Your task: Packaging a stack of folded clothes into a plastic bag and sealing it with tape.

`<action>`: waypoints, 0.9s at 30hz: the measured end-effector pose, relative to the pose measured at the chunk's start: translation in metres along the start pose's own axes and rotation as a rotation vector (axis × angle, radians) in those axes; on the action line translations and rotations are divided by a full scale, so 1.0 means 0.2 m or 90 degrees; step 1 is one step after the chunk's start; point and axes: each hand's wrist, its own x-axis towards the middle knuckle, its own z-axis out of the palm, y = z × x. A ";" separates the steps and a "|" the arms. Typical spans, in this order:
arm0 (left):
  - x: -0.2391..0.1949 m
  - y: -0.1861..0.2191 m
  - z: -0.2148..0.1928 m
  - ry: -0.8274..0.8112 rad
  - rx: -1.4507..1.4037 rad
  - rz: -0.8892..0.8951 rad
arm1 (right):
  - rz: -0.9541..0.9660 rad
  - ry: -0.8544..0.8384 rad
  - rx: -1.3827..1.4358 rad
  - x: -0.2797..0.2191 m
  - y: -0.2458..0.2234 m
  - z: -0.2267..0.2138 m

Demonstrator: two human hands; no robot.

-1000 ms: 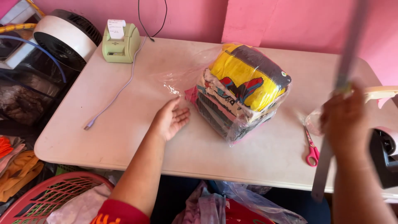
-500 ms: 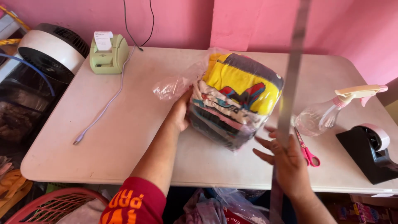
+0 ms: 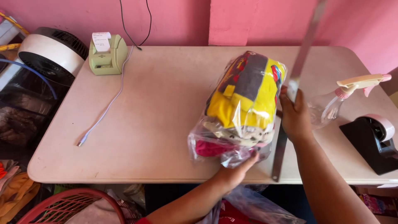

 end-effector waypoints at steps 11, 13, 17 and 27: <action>0.05 -0.20 0.06 -0.117 0.064 -0.046 | -0.105 0.101 -0.641 -0.02 0.14 -0.18; -0.05 -0.13 0.03 -0.183 0.037 -0.089 | -0.110 0.080 -0.676 -0.07 0.23 -0.20; -0.28 0.16 -0.05 -0.270 0.411 -0.039 | -0.124 0.069 -0.682 -0.15 0.28 -0.17; -0.48 0.53 -0.50 0.138 0.464 0.053 | -0.195 0.014 -0.808 -0.33 0.22 -0.20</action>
